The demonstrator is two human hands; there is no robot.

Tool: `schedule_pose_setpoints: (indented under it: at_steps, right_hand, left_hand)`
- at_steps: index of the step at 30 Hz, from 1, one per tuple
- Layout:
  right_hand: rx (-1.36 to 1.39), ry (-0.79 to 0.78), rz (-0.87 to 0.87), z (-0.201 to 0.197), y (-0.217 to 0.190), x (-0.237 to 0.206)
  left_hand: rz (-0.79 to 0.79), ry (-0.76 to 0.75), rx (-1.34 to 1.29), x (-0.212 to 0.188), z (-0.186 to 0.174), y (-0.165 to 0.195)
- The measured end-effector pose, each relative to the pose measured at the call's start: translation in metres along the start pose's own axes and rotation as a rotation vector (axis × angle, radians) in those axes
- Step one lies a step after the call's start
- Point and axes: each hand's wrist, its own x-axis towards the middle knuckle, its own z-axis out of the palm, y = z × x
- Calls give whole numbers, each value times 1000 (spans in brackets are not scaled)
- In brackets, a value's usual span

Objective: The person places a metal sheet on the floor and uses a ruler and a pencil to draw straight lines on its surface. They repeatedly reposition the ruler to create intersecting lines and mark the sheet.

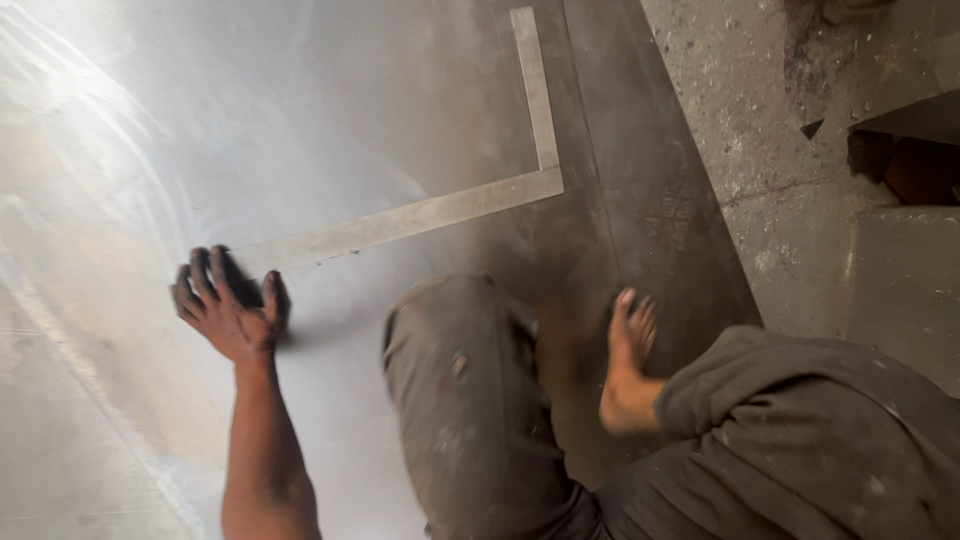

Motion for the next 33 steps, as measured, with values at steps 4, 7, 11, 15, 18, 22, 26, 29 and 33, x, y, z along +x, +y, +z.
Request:
schedule_pose_setpoints:
  at_steps: [4, 7, 11, 15, 18, 22, 26, 29, 33]
  right_hand:
    - [-124, -175, -345, -97, -22, 87]
    - [-268, -394, -753, -106, -74, 168]
    - [-292, -501, -912, 11, -92, 231]
    - [-32, -721, -1041, 86, -65, 264]
    - [-43, -723, -1158, 91, -48, 266]
    - [-85, -709, -1218, 69, -44, 241]
    - [-273, -598, -1107, 37, -43, 209]
    - [-266, -649, -934, 22, -35, 195]
    - [-204, -660, -873, 20, -14, 186]
  left_hand:
    - [194, -74, 61, 10, 6, -6]
    - [301, -307, 173, 25, 2, -10]
    - [367, -451, 219, 24, -7, 2]
    - [413, -376, 296, -10, -17, 23]
    - [364, -438, 398, -26, -17, 41]
    - [305, -448, 142, -35, -13, 88]
    - [191, -494, -54, -38, 4, 145]
    - [183, -526, -103, -38, 12, 162]
    - [168, -722, 25, -50, 17, 174]
